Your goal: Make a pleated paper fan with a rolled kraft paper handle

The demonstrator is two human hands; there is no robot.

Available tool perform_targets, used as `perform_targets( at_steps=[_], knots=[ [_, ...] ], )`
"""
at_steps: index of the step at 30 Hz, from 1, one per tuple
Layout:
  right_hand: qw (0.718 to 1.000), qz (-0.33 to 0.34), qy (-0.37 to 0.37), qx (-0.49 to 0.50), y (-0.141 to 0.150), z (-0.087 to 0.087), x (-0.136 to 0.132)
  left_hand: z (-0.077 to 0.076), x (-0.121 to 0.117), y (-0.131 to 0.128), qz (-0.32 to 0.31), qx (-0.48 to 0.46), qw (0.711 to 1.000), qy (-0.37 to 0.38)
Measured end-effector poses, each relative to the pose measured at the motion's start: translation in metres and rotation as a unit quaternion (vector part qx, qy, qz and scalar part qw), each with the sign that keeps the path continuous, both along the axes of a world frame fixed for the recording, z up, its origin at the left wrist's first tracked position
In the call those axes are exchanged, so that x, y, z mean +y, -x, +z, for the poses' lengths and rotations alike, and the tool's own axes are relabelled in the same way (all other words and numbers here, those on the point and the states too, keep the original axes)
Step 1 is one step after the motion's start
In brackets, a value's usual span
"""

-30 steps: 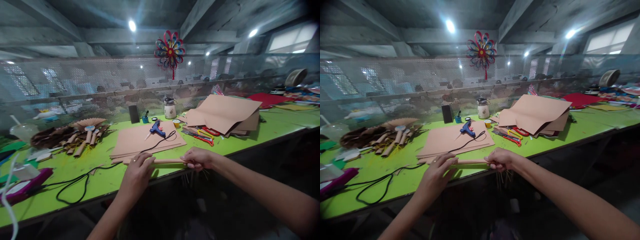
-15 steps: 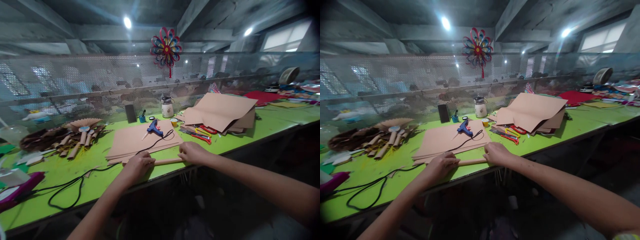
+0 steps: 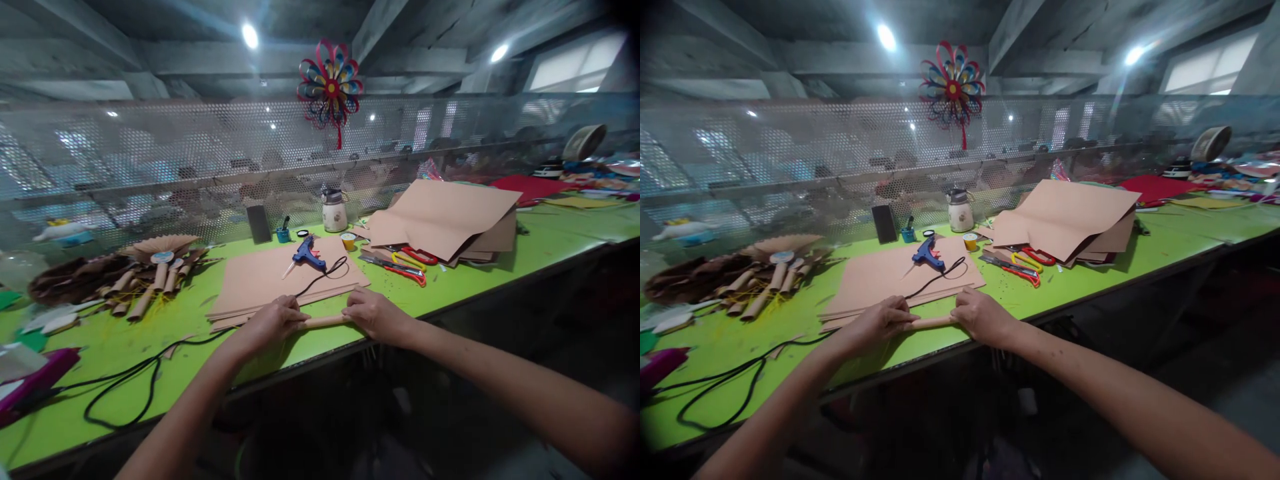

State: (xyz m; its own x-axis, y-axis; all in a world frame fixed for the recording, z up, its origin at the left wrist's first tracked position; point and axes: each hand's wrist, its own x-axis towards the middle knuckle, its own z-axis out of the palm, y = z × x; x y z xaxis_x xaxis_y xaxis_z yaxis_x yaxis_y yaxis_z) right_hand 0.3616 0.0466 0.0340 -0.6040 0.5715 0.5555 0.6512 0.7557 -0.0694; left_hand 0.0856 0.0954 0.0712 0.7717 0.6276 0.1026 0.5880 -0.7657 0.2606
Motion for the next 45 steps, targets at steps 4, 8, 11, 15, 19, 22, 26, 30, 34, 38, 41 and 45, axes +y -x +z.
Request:
perform_targets(
  at_steps=[4,8,11,15,19,22,26,30,34,38,41,45],
  knots=[
    [0.998,0.016,0.041,0.043,-0.005,0.0,0.009,0.008,0.012,-0.003,-0.032,0.024,0.999,0.022],
    [0.997,0.018,0.054,0.053,-0.006,-0.002,0.01,0.011,0.012,-0.005,-0.033,0.043,0.998,0.013],
    [0.998,0.02,0.04,0.039,-0.005,-0.002,0.006,0.01,0.005,-0.005,-0.018,0.049,0.999,-0.008],
    [1.0,0.008,0.003,0.007,-0.003,-0.003,0.001,0.007,-0.009,-0.005,0.003,0.052,0.998,-0.046],
    [0.999,-0.013,-0.036,-0.026,0.0,-0.006,-0.003,0.004,-0.029,-0.018,0.024,0.058,0.991,-0.116],
    [0.999,-0.018,-0.036,-0.018,0.002,-0.009,-0.003,-0.005,-0.045,-0.03,0.045,0.048,0.981,-0.183],
    [0.999,-0.024,-0.027,-0.007,0.003,-0.009,-0.002,-0.036,-0.054,-0.033,0.032,-0.021,0.943,-0.331],
    [0.999,-0.04,-0.027,-0.018,0.005,-0.009,-0.001,-0.064,-0.046,-0.027,0.046,-0.075,0.898,-0.431],
    [0.994,-0.097,-0.011,-0.047,0.019,-0.014,-0.009,-0.069,-0.039,-0.025,0.052,-0.083,0.885,-0.456],
    [0.994,-0.1,0.037,-0.009,0.039,-0.018,-0.029,-0.066,-0.039,-0.025,0.043,-0.05,0.885,-0.46],
    [0.994,-0.059,0.086,0.011,0.046,-0.016,-0.042,-0.066,-0.039,-0.025,0.034,-0.035,0.884,-0.465],
    [0.99,-0.045,0.136,0.01,0.045,-0.012,-0.05,-0.065,-0.041,-0.025,0.031,-0.026,0.885,-0.463]
  ],
)
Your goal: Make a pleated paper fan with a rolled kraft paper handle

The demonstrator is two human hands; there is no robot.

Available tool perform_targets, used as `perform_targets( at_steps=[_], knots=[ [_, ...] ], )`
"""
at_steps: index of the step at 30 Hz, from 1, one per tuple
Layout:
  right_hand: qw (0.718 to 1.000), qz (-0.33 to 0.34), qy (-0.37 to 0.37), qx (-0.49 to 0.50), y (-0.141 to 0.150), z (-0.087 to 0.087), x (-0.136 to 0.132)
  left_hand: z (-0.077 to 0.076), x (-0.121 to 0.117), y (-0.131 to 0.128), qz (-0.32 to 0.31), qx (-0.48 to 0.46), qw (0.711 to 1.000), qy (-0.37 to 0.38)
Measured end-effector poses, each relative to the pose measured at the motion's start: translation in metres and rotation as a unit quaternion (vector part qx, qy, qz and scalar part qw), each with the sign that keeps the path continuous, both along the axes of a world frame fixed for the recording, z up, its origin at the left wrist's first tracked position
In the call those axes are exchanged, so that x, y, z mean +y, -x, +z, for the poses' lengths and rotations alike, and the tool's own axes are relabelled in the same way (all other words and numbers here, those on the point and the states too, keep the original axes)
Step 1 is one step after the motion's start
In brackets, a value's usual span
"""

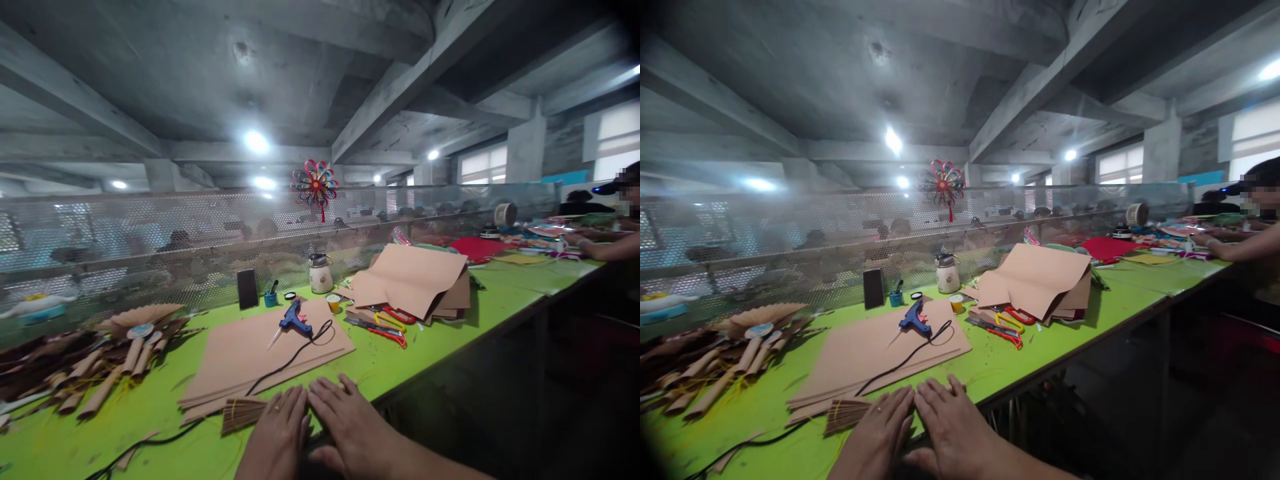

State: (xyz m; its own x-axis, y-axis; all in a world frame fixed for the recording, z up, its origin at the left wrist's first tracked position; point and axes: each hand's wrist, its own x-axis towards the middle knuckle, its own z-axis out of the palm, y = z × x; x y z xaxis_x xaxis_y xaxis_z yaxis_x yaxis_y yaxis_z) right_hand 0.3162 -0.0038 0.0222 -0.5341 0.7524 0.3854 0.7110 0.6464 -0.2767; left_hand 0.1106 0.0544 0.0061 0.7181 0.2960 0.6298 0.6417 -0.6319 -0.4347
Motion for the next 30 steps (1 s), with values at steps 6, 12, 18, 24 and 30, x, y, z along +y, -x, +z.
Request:
perform_targets(
  at_steps=[6,12,18,24,30],
  knots=[
    [0.999,-0.027,0.005,-0.025,-0.005,-0.002,-0.006,0.006,-0.008,-0.003,0.024,0.004,0.997,0.072],
    [0.993,-0.102,-0.043,-0.032,-0.02,-0.015,-0.014,0.01,-0.012,-0.002,0.028,0.005,0.994,0.104],
    [0.99,-0.134,-0.041,-0.031,-0.016,-0.011,-0.017,0.009,-0.012,-0.003,0.034,0.015,0.995,0.097],
    [0.991,-0.133,-0.009,-0.025,-0.008,0.001,-0.017,0.009,-0.012,-0.005,0.037,0.008,0.994,0.106],
    [0.991,-0.131,-0.024,-0.029,-0.013,0.0,-0.018,0.008,-0.014,-0.003,0.042,0.007,0.994,0.1]
  ],
)
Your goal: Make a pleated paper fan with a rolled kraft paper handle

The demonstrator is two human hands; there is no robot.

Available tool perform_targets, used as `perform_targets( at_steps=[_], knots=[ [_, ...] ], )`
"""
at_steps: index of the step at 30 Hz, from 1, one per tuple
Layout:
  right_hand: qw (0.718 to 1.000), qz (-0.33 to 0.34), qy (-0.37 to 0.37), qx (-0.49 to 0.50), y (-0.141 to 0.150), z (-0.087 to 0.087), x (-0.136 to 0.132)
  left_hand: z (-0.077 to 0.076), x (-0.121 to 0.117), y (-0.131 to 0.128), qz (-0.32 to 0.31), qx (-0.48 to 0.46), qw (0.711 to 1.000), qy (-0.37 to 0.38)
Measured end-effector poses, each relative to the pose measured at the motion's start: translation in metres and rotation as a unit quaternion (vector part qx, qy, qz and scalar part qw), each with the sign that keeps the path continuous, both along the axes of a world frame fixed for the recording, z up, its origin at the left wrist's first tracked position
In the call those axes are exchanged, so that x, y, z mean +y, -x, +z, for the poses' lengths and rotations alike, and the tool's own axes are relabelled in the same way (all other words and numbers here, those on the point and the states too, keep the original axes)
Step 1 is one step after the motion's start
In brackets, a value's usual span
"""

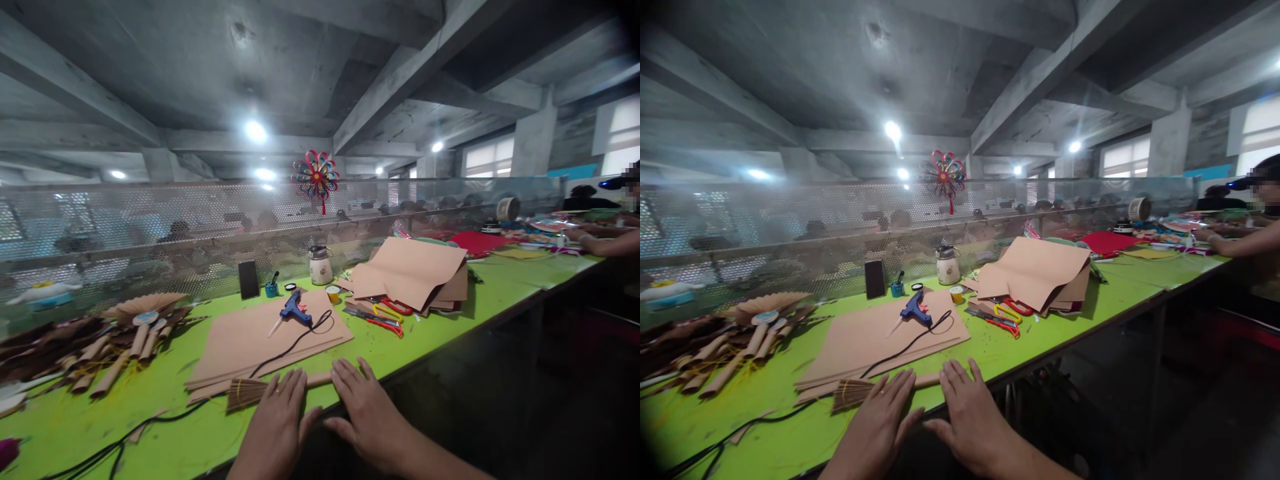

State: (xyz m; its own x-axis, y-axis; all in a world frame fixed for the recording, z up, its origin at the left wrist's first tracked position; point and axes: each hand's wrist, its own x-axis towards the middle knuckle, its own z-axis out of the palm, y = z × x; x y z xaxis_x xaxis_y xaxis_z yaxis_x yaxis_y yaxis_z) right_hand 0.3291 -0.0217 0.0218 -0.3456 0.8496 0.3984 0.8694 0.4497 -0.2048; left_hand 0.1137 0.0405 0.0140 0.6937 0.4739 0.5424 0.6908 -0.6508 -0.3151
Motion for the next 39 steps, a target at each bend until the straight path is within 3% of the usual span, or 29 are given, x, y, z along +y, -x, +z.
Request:
perform_targets(
  at_steps=[6,12,17,26,34,39],
  knots=[
    [0.997,-0.017,-0.072,0.009,0.004,-0.018,0.005,-0.003,0.001,0.002,-0.007,-0.039,0.999,0.023],
    [0.968,-0.042,-0.238,0.06,0.012,-0.045,0.017,-0.004,0.001,0.0,0.011,-0.033,0.999,0.036],
    [0.954,-0.039,-0.289,0.065,0.014,-0.05,0.021,-0.003,-0.001,-0.002,0.011,-0.043,0.998,0.039],
    [0.959,-0.046,-0.272,0.06,0.013,-0.05,0.02,0.005,-0.008,-0.005,0.024,-0.034,0.997,0.061],
    [0.981,-0.03,-0.191,0.029,0.016,-0.022,0.019,0.011,-0.011,-0.006,0.038,-0.034,0.993,0.106],
    [0.985,0.013,-0.172,0.015,0.021,-0.031,0.033,0.011,-0.01,-0.005,0.037,-0.033,0.991,0.127]
  ],
)
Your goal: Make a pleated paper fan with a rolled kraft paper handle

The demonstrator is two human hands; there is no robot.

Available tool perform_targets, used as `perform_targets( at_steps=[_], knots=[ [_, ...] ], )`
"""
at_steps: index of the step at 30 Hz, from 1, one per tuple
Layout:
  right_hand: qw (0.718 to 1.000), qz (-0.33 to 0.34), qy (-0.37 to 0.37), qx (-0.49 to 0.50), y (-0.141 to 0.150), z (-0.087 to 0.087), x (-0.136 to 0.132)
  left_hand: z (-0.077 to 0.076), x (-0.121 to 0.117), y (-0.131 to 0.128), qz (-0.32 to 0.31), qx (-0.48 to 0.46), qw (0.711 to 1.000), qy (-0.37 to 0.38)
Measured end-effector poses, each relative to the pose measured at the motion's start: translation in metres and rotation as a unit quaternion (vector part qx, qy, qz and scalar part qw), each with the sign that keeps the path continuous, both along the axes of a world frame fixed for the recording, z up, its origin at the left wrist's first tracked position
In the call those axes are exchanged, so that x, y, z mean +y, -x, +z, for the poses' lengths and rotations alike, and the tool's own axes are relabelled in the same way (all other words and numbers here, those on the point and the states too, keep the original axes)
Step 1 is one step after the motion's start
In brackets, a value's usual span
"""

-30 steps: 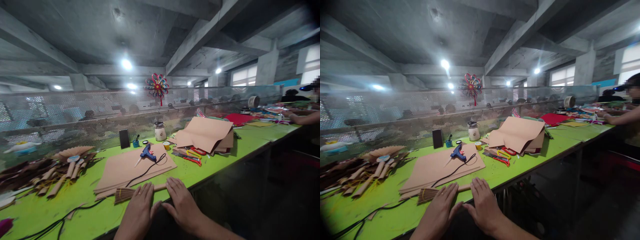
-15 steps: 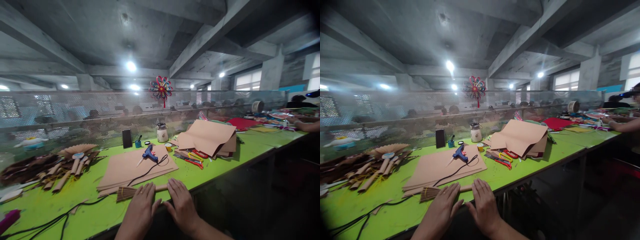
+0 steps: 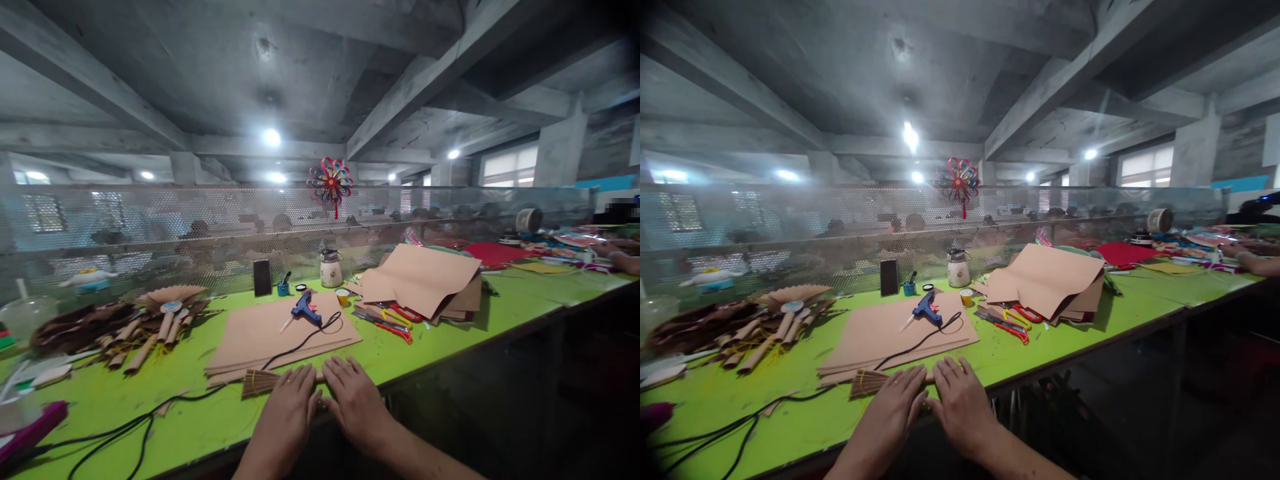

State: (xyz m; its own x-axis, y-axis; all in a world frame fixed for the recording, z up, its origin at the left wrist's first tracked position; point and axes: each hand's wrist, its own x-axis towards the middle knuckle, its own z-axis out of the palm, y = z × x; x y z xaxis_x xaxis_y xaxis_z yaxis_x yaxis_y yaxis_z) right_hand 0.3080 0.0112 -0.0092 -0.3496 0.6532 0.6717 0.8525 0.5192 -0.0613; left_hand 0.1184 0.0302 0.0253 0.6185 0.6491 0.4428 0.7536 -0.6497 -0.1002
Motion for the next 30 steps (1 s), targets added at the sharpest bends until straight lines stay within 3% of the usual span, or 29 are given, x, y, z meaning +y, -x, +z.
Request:
perform_targets(
  at_steps=[3,10,20,30],
  knots=[
    [1.0,0.002,0.012,0.005,0.0,-0.0054,0.0035,0.0,-0.0014,-0.0019,0.002,-0.017,1.0,0.012],
    [1.0,-0.009,0.02,-0.01,0.0005,0.0,-0.0012,0.0029,-0.0061,-0.0069,0.013,-0.02,0.999,0.033],
    [0.999,-0.01,-0.032,-0.003,0.0018,-0.0044,0.0003,0.0052,-0.0071,-0.0082,0.013,-0.025,0.999,0.035],
    [0.999,-0.01,-0.029,-0.009,0.0017,-0.0051,-0.0006,0.0089,-0.0064,-0.0099,0.009,-0.035,0.999,0.029]
  ],
)
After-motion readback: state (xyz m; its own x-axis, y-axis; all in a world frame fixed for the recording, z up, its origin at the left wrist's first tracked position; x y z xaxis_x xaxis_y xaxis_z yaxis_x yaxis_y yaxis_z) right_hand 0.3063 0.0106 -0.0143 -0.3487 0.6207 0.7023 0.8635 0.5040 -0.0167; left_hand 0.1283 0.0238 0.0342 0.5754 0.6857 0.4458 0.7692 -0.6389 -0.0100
